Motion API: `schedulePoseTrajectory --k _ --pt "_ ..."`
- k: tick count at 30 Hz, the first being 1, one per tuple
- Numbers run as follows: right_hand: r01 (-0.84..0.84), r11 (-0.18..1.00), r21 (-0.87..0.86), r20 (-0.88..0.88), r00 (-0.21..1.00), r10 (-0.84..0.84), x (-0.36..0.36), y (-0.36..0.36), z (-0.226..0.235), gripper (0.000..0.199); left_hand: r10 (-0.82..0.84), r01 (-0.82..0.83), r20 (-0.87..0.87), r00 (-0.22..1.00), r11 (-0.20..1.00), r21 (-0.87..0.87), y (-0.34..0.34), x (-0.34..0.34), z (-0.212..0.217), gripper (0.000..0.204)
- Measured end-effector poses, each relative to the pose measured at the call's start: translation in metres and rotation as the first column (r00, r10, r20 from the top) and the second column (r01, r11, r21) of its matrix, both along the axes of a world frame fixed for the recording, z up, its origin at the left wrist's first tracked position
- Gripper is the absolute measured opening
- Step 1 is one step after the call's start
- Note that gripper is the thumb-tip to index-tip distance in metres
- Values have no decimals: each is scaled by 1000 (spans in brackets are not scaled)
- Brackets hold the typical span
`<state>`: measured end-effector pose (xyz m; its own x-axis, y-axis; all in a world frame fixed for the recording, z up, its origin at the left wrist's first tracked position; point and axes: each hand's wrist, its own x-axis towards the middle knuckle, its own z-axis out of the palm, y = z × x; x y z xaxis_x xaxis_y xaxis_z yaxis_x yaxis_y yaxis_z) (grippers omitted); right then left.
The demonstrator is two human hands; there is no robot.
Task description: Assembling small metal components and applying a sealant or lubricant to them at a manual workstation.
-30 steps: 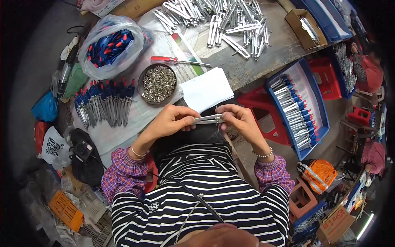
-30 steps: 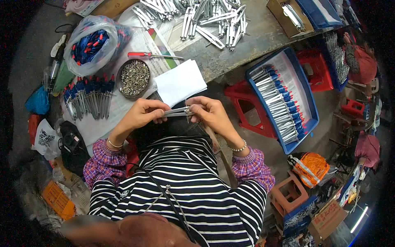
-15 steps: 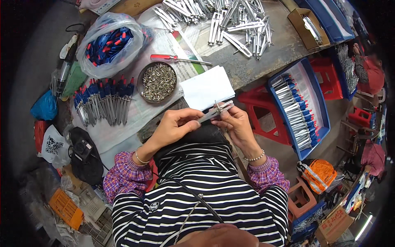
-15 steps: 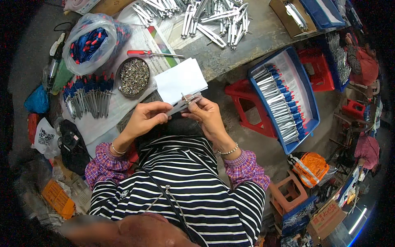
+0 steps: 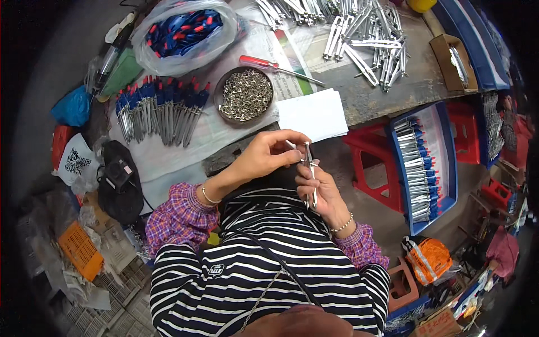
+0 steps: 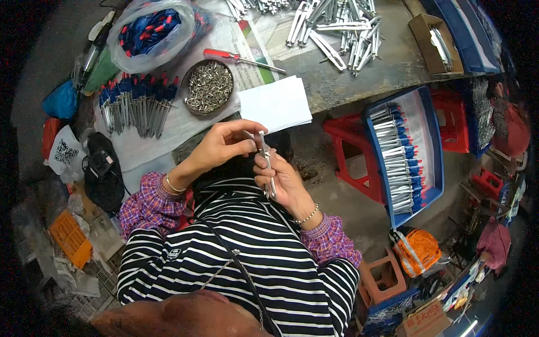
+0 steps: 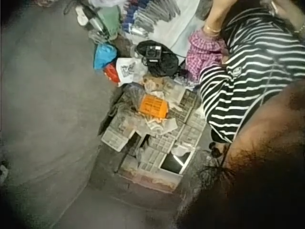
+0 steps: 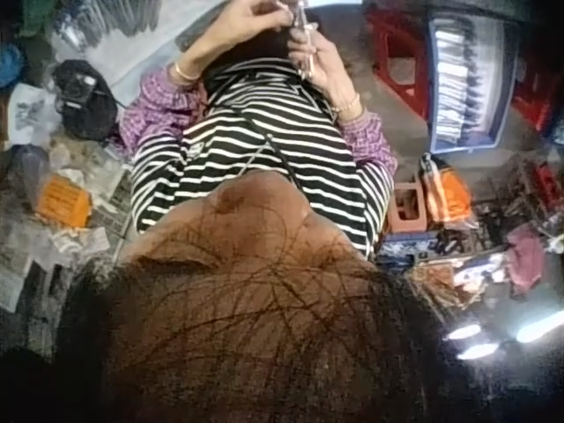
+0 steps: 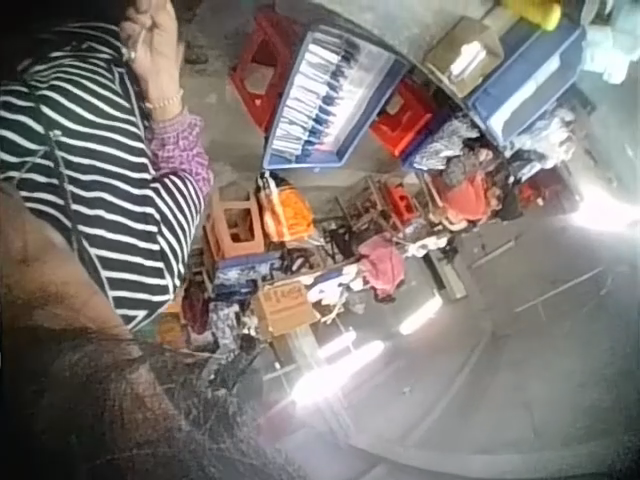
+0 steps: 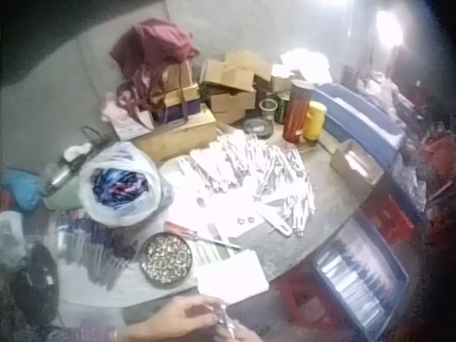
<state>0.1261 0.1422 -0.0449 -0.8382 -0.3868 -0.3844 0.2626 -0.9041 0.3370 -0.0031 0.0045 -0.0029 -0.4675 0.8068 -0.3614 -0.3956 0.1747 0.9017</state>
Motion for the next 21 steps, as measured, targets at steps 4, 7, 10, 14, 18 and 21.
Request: schedulePoseTrajectory --k 4,7,10,14,18,21 --pt "-58 998 -23 41 997 59 0 -6 -1 12 -45 49 -87 995 998 46 -2 -1 1 26" --pt "-146 970 193 46 989 139 -2 -7 4 16 -33 29 45 998 997 78 -7 -4 -5 19" --pt "-169 807 566 -49 970 238 -4 -4 9 27 18 -18 -33 999 1000 8 -11 -8 -4 15" --pt "-41 415 909 -124 923 364 -6 1 14 35 108 -111 -119 987 994 -18 -12 -12 -8 14" --pt "-21 338 941 -126 904 408 -5 -5 15 30 95 -108 -174 980 992 -69 -12 -11 -6 14" --pt "-16 344 939 -128 911 391 -5 -8 15 27 81 -97 -193 978 992 -76 -12 -10 -5 14"
